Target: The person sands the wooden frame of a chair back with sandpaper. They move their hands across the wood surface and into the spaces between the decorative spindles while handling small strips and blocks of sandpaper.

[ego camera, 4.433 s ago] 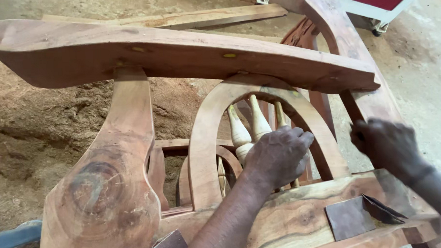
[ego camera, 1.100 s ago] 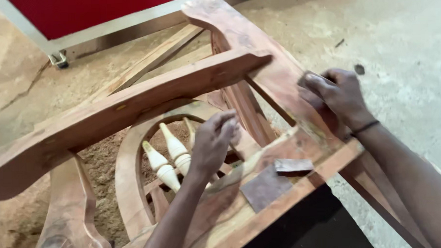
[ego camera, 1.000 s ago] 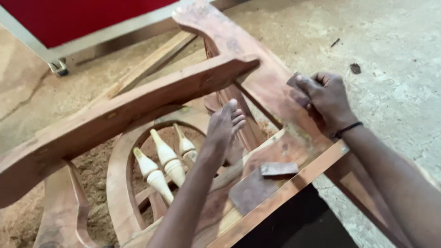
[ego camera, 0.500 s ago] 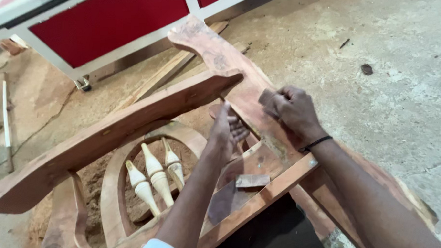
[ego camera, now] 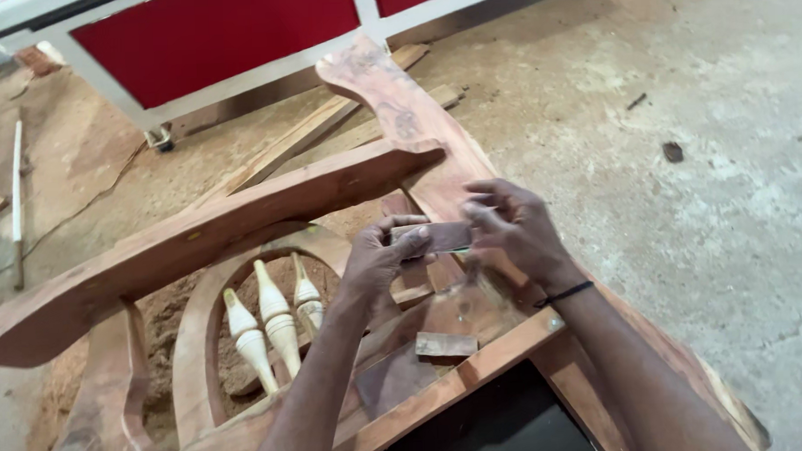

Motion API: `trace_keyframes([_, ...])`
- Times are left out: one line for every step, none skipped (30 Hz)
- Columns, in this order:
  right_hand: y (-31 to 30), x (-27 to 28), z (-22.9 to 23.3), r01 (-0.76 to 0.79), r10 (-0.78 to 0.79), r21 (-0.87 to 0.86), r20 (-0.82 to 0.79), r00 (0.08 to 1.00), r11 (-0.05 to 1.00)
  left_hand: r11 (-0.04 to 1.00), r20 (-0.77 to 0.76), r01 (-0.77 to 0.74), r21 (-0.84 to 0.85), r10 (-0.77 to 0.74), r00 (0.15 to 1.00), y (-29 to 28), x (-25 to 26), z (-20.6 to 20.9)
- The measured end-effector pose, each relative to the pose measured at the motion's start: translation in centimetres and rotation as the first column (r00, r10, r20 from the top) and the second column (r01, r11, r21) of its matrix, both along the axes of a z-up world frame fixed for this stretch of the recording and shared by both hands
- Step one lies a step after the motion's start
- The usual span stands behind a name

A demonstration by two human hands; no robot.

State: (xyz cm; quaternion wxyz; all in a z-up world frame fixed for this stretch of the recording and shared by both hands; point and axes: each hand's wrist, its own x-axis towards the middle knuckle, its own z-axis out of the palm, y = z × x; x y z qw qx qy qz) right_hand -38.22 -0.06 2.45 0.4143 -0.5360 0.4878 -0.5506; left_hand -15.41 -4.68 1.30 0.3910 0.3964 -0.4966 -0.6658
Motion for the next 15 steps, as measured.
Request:
trace_keyframes([-0.2,-0.2,-0.3,0.094,-0.094,0.023,-0.011,0.995,0.995,0.998,0.03,-0.059,-0.018,0.059,0.998,-0.4,0.6,-0.5])
trace_keyframes([-0.2,-0.2,-0.8,0.19,-0.189,0.05,-0.022,0.982,0.98,0.987,0.109,-0.144,-0.067,0.15,0.983,-0.8,1.1,-1.1])
trace_keyframes([-0.2,-0.3,-1.3,0.195,-0.193,0.075,-0.029,0.981,0.978,0.967,0.183,-0.223,-0.122,0.243,0.953,-1.5,1.4,-1.6])
trace_keyframes([-0.4,-0.4,-1.5,0.203,-0.2,0.095,-0.036,0.979,0.975,0.938,0.25,-0.292,-0.184,0.332,0.909,-2.3,1.5,-1.9])
trace_keyframes([-0.6,-0.4,-1.5,0.211,-0.207,0.114,-0.044,0.977,0.971,0.935,0.297,-0.284,-0.213,0.339,0.893,-3.1,1.3,-2.4])
trace_keyframes([-0.7,-0.3,-1.5,0.233,-0.218,0.091,-0.15,0.964,0.968,0.931,0.343,-0.273,-0.242,0.345,0.874,-3.8,0.5,-2.8])
trace_keyframes([-0.6,-0.3,-1.4,0.252,-0.228,0.064,-0.254,0.94,0.966,0.927,0.387,-0.261,-0.269,0.353,0.852,-4.5,-0.3,-3.1])
trace_keyframes([-0.5,-0.2,-1.2,0.269,-0.239,0.04,-0.353,0.905,0.962,0.956,0.452,-0.221,-0.192,0.286,0.845,-5.3,-1.1,-3.3])
trace_keyframes([-0.5,-0.1,-0.9,0.273,-0.233,0.056,-0.376,0.897,0.96,0.977,0.509,-0.182,-0.111,0.214,0.834,-6.0,-1.8,-3.3])
trace_keyframes([-0.4,0.0,-0.7,0.281,-0.23,0.075,-0.396,0.889,0.957,0.967,0.429,-0.249,-0.06,0.25,0.868,-6.0,-2.5,-3.5])
trace_keyframes([-0.5,0.2,-0.6,0.29,-0.227,0.094,-0.417,0.88,0.952,0.951,0.348,-0.31,-0.004,0.292,0.891,-6.0,-3.3,-3.6])
trace_keyframes([-0.6,0.2,-0.5,0.307,-0.233,0.066,-0.506,0.83,0.949,0.932,0.265,-0.358,0.058,0.332,0.906,-6.1,-3.8,-3.7])
trace_keyframes([-0.9,0.3,-0.5,0.32,-0.238,0.037,-0.59,0.771,0.947,0.947,0.304,-0.32,0.036,0.294,0.906,-6.4,-3.8,-3.9])
trace_keyframes([-0.8,0.3,-0.6,0.335,-0.241,0.012,-0.67,0.702,0.942,0.962,0.344,-0.273,0.021,0.25,0.905,-6.4,-4.0,-4.4])
trace_keyframes([-0.7,0.2,-0.7,0.34,-0.238,0.014,-0.687,0.687,0.94,0.974,0.383,-0.226,0.007,0.206,0.9,-6.4,-4.1,-5.0])
